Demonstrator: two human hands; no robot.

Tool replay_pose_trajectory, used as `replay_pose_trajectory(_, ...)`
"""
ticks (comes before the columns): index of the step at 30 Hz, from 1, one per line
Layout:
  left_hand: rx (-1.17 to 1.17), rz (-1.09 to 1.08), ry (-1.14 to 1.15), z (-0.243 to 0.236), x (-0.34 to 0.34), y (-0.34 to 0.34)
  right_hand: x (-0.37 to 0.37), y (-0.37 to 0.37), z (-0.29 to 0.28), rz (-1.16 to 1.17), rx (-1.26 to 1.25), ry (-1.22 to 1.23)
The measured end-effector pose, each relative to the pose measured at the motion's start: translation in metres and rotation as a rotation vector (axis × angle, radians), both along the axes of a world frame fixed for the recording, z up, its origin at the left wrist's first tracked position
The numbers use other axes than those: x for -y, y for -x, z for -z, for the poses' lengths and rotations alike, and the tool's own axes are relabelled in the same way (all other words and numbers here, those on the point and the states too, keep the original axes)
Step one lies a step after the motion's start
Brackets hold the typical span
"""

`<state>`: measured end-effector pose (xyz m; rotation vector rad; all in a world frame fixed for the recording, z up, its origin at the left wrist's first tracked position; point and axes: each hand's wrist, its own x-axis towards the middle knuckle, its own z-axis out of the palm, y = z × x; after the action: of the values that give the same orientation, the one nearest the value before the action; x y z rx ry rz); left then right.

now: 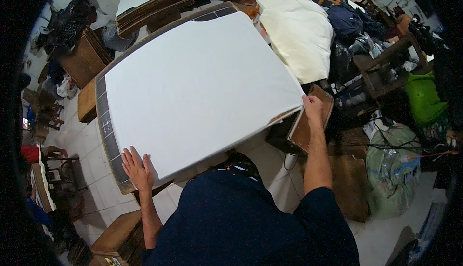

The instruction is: The person repeatedly places white fabric onto a screen printing frame, smooths it flat, then lifts the frame to remove the fabric and repeat the cycle. The process is performed by hand without visible tools, and the fabric is returned to a pile after each placement.

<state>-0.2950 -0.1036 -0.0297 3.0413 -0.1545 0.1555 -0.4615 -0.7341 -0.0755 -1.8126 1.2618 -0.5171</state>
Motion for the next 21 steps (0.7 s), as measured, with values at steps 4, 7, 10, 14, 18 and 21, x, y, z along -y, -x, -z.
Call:
replay_pose_trajectory(4,0.066,0.014,0.014,0.001,0.001,0.002,-0.002,-0.015,-0.025,-0.164,-0.164,0.251)
replay_pose_trajectory(7,0.073,0.009,0.041,-0.002,0.003,0.002,-0.021,-0.065,-0.05,-0.179,-0.218,0.569)
replay_pose_trajectory(10,0.086,0.011,0.059,-0.004,0.004,0.002,-0.092,-0.156,-0.055,-0.439,0.047,0.745)
replay_pose_trajectory(14,0.049,-0.006,0.073,-0.007,0.005,0.003,-0.213,-0.233,-0.063,-1.1,0.121,0.806)
replay_pose_trajectory(18,0.03,-0.005,0.101,-0.013,0.006,0.001,-0.26,-0.309,-0.078,-1.492,0.115,0.872)
replay_pose_trajectory(21,0.0,-0.033,0.13,-0.018,0.009,0.0,-0.255,-0.391,-0.076,-1.642,0.011,1.015)
